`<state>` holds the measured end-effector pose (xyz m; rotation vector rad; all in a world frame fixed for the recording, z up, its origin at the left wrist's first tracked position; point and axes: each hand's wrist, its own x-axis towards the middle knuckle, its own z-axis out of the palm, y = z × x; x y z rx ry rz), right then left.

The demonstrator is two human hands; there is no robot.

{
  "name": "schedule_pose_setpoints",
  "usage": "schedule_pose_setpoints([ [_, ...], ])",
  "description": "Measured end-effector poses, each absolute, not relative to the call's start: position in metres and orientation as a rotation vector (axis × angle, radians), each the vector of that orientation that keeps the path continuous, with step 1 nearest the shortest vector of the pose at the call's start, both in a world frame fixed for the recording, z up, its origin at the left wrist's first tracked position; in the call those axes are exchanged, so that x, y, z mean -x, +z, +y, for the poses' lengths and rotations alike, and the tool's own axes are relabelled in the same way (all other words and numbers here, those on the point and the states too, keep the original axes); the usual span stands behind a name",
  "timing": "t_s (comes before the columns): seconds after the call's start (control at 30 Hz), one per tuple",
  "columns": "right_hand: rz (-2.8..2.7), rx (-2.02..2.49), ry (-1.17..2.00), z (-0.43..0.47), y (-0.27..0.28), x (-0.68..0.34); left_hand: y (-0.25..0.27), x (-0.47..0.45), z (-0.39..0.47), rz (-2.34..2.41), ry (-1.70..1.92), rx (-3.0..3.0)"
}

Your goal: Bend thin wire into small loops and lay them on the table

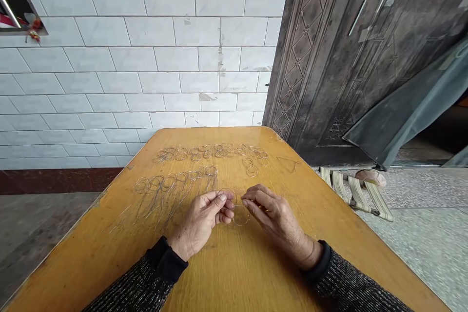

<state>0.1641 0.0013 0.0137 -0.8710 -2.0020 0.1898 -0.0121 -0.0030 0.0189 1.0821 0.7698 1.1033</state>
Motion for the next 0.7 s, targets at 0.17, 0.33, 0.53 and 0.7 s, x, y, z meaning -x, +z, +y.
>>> schedule_pose_setpoints([
  [0.17,-2.086,0.830,0.173,0.0022,0.0122,-0.1645,0.0188,0.0121,-0.0030,0.756,1.097,-1.073],
  [0.33,-2.128,0.856,0.151,0.0026,0.0097,-0.1644,0.0171,0.0134,-0.0027,0.770,1.074,-1.078],
  [0.53,-2.121,0.928,0.222,0.0015,0.0111,-0.1639,0.0160,0.0146,-0.0022,0.772,1.059,-1.095],
  [0.7,-2.107,0.961,0.294,0.0021,0.0105,-0.1638,0.0161,0.0146,-0.0019,0.791,1.045,-1.103],
])
